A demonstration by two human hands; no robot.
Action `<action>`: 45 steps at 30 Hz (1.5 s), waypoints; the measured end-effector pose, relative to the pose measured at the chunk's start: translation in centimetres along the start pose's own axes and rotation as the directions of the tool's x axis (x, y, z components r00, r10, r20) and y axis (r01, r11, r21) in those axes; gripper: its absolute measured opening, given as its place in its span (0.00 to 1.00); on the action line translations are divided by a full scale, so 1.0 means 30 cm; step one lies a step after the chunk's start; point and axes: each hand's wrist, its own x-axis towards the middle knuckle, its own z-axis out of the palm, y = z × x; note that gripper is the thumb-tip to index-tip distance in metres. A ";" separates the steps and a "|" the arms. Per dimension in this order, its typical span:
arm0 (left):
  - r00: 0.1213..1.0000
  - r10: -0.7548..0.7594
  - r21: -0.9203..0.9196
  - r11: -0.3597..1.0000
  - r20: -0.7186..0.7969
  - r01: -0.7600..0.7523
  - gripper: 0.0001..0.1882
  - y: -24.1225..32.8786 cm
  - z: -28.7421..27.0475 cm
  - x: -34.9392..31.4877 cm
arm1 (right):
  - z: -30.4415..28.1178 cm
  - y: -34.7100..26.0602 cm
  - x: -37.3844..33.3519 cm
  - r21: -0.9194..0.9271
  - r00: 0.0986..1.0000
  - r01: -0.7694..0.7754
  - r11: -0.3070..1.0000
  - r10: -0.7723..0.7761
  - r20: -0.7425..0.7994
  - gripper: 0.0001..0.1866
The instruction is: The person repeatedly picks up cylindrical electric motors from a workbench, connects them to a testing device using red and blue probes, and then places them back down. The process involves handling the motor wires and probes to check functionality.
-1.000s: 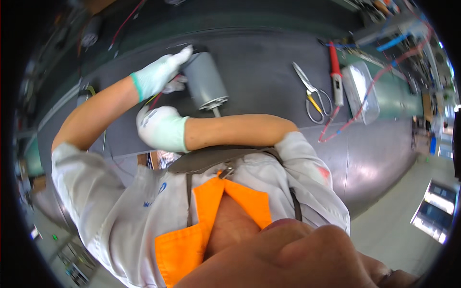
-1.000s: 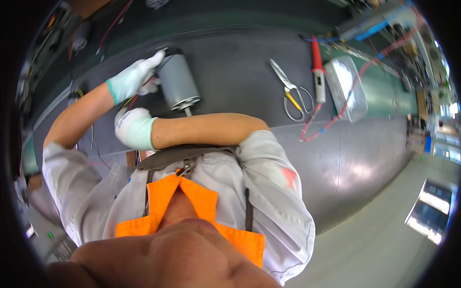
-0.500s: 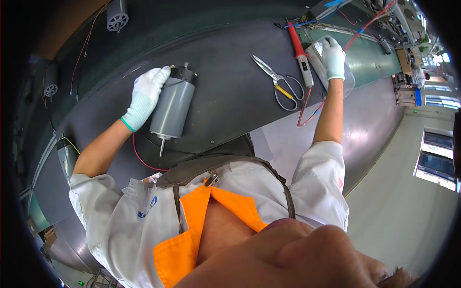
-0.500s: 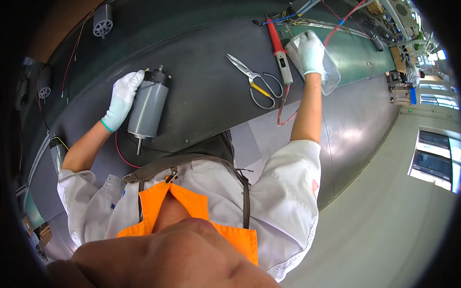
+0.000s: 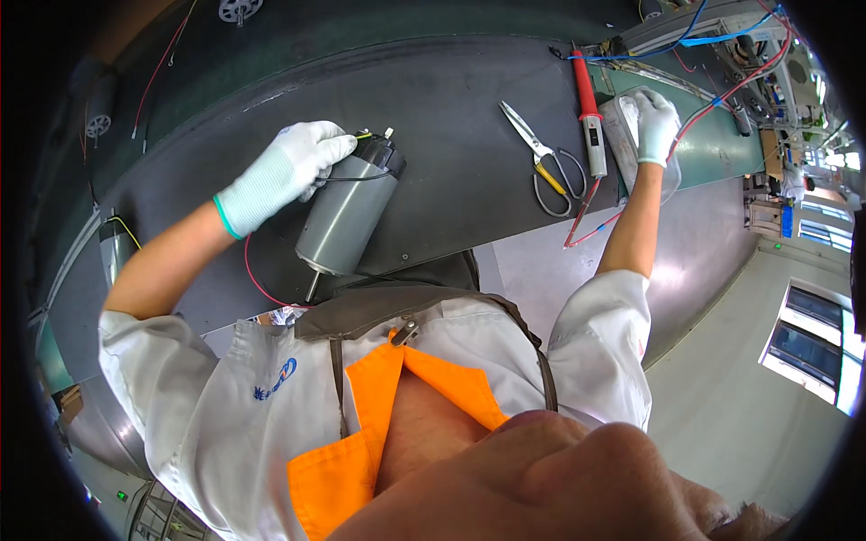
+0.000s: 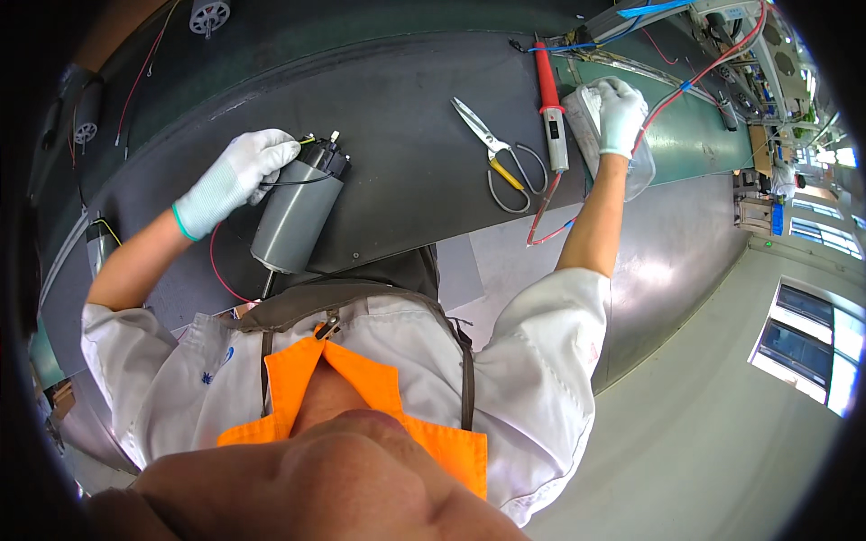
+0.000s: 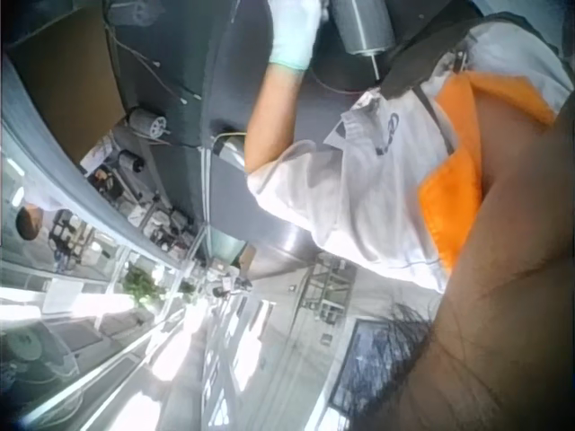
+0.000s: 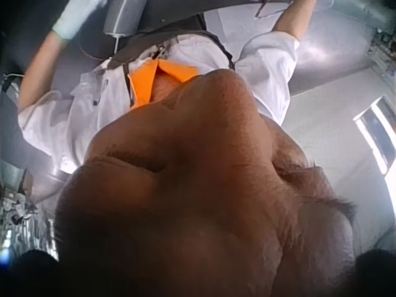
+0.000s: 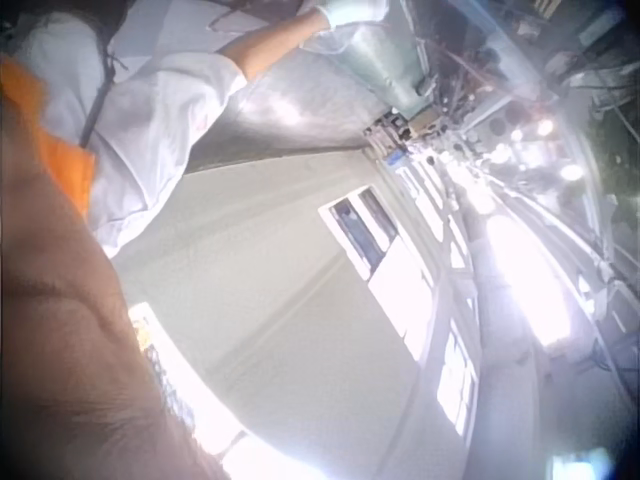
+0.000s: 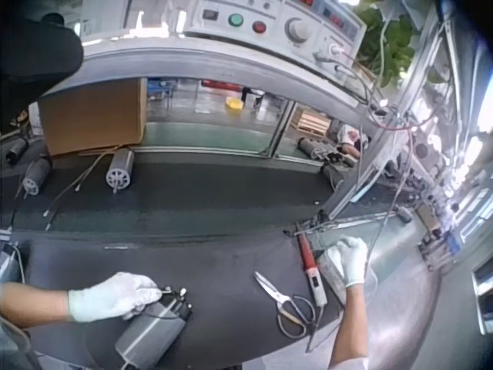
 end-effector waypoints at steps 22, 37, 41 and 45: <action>0.920 -0.194 0.183 0.973 0.339 0.137 0.27 0.097 -0.174 -0.028 | -0.284 -0.866 -0.391 0.858 0.987 -0.111 0.502 -0.042 0.152 0.10; 0.893 -0.310 0.035 0.948 0.326 0.316 0.34 0.101 -0.152 -0.080 | -0.155 -1.117 -0.801 0.957 0.914 -0.270 0.102 -0.286 0.288 0.11; 0.975 -0.166 -0.184 0.964 0.147 0.192 0.31 -0.032 -0.095 -0.080 | -0.152 -1.127 -0.751 0.895 0.915 0.190 0.404 -0.404 -0.012 0.13; 0.993 -0.087 -0.230 0.971 -0.080 0.067 0.20 0.016 -0.018 -0.073 | -0.147 -1.122 -0.733 0.946 0.916 -0.253 0.202 -0.265 0.301 0.12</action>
